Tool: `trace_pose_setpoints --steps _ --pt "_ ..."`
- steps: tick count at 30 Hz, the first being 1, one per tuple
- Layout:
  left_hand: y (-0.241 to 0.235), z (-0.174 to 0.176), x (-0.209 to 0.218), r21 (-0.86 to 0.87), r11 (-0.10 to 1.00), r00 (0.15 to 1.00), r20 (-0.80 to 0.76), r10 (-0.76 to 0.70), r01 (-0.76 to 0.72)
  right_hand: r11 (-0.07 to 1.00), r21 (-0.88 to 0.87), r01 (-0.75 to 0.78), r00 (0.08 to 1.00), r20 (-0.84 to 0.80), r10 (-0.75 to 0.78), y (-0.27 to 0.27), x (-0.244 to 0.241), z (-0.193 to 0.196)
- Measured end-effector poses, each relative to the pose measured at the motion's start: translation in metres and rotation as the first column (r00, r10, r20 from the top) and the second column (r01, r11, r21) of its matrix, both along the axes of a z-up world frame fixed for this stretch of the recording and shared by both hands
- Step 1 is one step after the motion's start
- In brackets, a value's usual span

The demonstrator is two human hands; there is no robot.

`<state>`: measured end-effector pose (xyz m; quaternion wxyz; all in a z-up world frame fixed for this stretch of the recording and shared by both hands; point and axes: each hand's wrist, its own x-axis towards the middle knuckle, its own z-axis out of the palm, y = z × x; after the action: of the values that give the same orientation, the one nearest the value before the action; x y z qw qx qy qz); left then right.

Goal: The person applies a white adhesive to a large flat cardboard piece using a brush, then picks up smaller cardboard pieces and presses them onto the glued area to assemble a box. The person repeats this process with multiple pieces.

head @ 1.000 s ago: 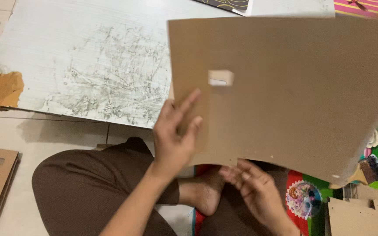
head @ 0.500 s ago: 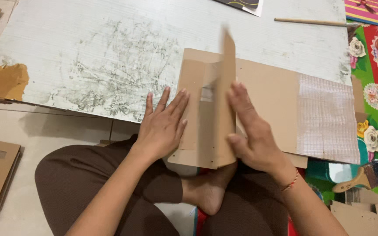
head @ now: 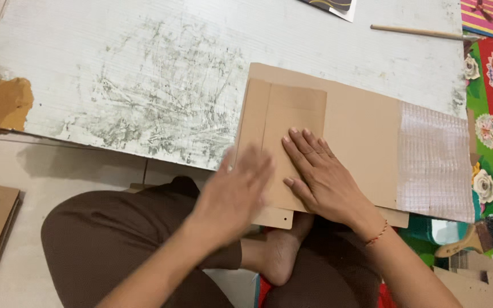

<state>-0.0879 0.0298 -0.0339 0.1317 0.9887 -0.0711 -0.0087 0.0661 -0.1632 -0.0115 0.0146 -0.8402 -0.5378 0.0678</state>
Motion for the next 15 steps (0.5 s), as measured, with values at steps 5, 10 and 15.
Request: trace_pose_setpoints --steps 5,10,15 --pt "-0.01 -0.012 -0.029 0.017 0.999 0.957 0.289 -0.043 0.039 0.984 -0.082 0.156 0.957 -0.233 -0.171 0.034 0.036 0.025" --pt "-0.014 -0.023 -0.025 0.157 0.988 0.955 0.291 -0.052 0.006 0.969 -0.025 0.245 0.969 -0.03 -0.246 0.052 0.083 0.002" --pt "-0.024 -0.037 -0.025 0.108 0.993 0.936 0.351 0.008 -0.049 0.981 -0.035 -0.191 0.926 0.326 0.192 -0.021 -0.026 0.007"
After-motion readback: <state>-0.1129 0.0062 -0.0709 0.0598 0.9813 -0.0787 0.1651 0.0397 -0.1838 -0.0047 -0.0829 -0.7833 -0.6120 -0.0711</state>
